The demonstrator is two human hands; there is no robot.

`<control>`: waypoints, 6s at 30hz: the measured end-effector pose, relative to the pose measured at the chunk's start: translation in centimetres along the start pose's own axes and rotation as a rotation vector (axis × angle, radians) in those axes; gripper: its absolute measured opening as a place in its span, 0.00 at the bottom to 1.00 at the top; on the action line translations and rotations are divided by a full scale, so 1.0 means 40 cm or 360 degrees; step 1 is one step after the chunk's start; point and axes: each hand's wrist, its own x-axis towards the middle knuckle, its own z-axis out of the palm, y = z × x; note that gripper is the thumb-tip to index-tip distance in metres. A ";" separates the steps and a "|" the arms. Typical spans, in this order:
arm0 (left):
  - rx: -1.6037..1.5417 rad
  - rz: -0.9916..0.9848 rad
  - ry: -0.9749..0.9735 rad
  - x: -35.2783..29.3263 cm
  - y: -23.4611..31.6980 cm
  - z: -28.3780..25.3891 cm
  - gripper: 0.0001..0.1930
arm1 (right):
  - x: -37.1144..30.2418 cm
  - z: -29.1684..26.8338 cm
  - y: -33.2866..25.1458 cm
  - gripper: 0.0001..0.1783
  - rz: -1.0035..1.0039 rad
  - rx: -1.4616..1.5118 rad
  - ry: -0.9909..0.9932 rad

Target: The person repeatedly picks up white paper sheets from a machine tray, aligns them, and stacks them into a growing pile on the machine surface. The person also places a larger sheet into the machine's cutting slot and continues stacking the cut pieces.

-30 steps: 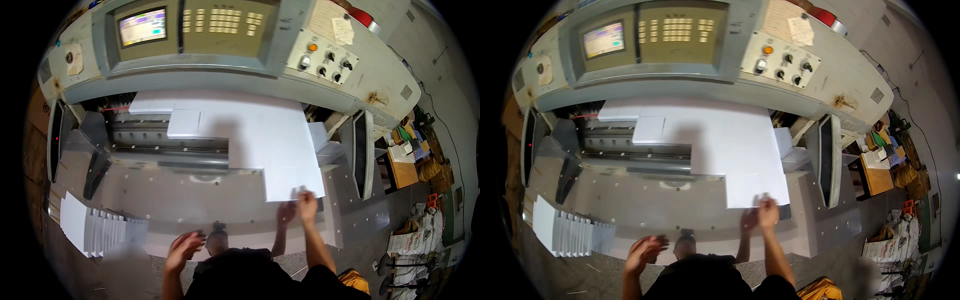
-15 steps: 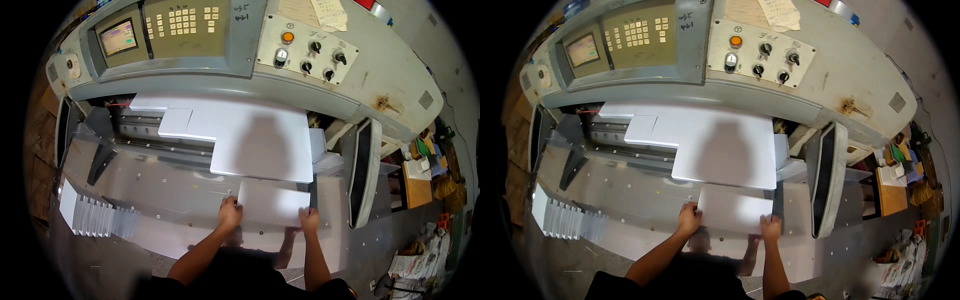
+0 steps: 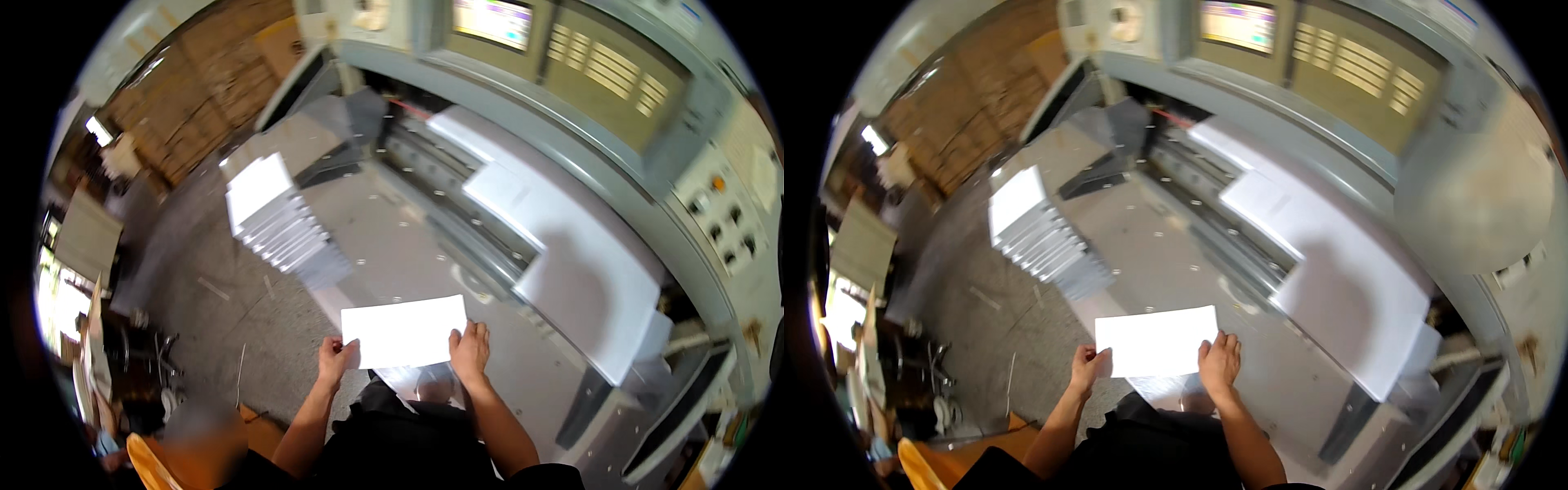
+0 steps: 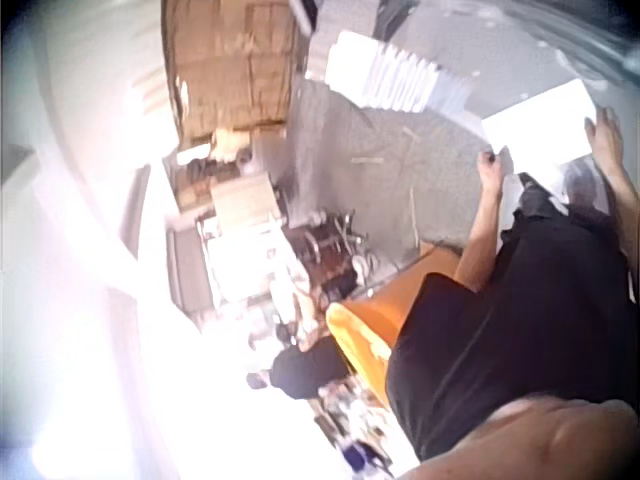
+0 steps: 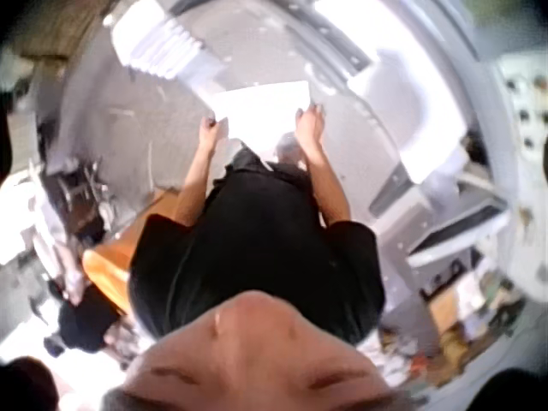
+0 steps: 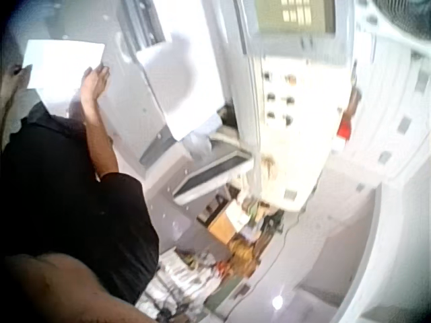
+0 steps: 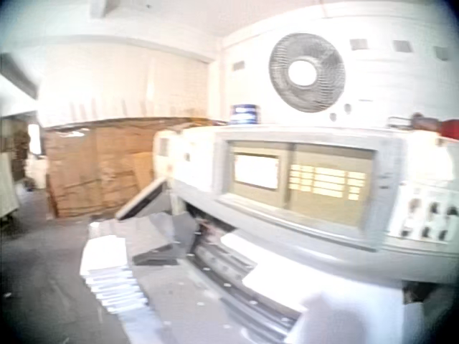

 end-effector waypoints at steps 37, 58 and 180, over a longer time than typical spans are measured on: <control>0.0655 0.0797 -0.0840 0.337 0.283 -0.217 0.21 | 0.072 0.288 -0.431 0.14 -0.0360 0.0613 -0.0122; 0.0176 0.0518 -0.0108 0.489 0.755 -0.561 0.32 | 0.640 0.042 -1.097 0.22 -0.0565 0.1171 -0.1151; -0.0819 -0.0702 -0.0744 0.093 0.073 -0.118 0.26 | 0.079 0.232 -0.353 0.29 -0.0264 -0.0059 -0.0181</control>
